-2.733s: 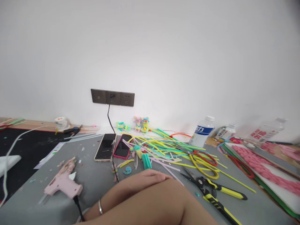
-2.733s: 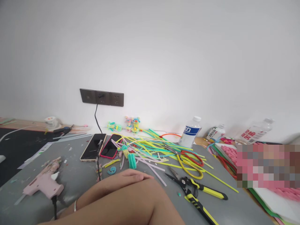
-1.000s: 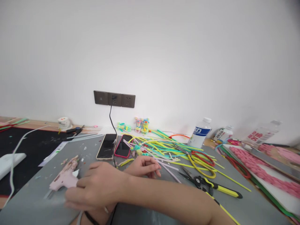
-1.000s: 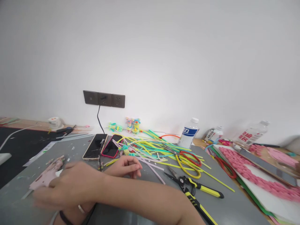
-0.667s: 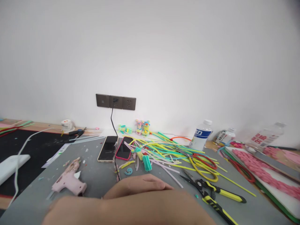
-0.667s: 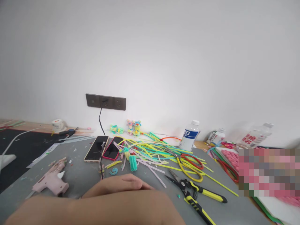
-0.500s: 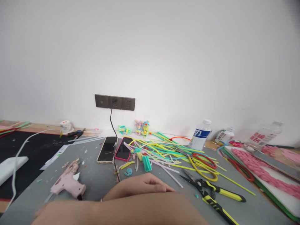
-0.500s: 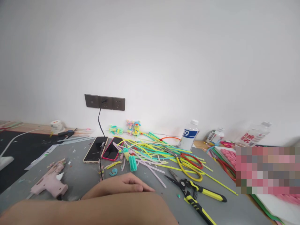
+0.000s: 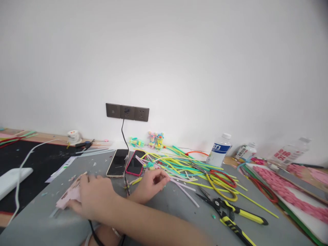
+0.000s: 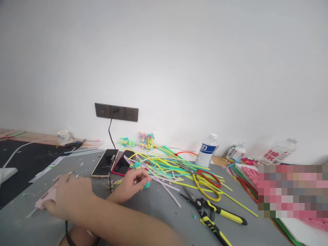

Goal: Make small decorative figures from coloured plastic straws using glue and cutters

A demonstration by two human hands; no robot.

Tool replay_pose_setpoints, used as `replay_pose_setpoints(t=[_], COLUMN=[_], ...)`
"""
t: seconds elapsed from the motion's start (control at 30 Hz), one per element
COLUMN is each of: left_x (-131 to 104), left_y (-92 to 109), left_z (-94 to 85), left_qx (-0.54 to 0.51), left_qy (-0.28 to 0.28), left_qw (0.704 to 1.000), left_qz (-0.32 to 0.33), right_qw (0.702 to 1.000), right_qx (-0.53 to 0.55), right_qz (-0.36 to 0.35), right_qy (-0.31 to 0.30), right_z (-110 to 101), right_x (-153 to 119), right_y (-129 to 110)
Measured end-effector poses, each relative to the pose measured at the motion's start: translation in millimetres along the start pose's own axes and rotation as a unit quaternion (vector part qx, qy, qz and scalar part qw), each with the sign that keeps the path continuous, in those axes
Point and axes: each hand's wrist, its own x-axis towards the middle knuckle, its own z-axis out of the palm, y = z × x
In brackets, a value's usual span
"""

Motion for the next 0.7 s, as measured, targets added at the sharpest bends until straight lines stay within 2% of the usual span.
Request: replay_pose_setpoints(t=[0.1,0.17,0.27,0.33,0.4,0.5,0.57,0.6,0.7], left_x=[1.8,3.6,6.0,5.9,4.2,1.0,0.3,0.8,4.6], left_y=[-3.6,-7.9,-13.0,-13.4,-11.4,-6.5,-4.0,-3.5,-6.1], left_z=[-10.7,-18.6,-26.6,-27.5,-25.4,-20.5,-18.6,-18.3,-19.2], left_qx=[0.087,0.126,0.145,0.171,0.195,0.205,0.204,0.201,0.179], left_qy=[0.031,0.068,0.133,0.134,0.108,0.074,0.067,0.064,0.064], left_qw=[0.995,0.987,0.975,0.97,0.969,0.97,0.971,0.972,0.979], left_qz=[0.045,0.077,0.103,0.106,0.107,0.109,0.108,0.104,0.076], right_qw=[0.99,0.985,0.98,0.978,0.976,0.964,0.928,0.894,0.767], right_qx=[0.029,0.052,0.103,0.127,0.147,0.222,0.348,0.427,0.616], right_qz=[0.108,0.118,0.101,0.104,0.12,0.141,0.132,0.121,0.083], right_qy=[-0.081,-0.115,-0.136,-0.127,-0.109,-0.048,0.023,0.061,0.158], right_z=[20.0,28.4,28.8,24.8,21.2,18.9,16.9,14.7,0.1], right_x=[18.3,25.9,26.4,20.4,12.0,1.6,-1.6,-2.8,-11.5], right_y=[-3.5,-5.5,-4.4,-2.0,0.7,6.1,12.8,17.6,38.7])
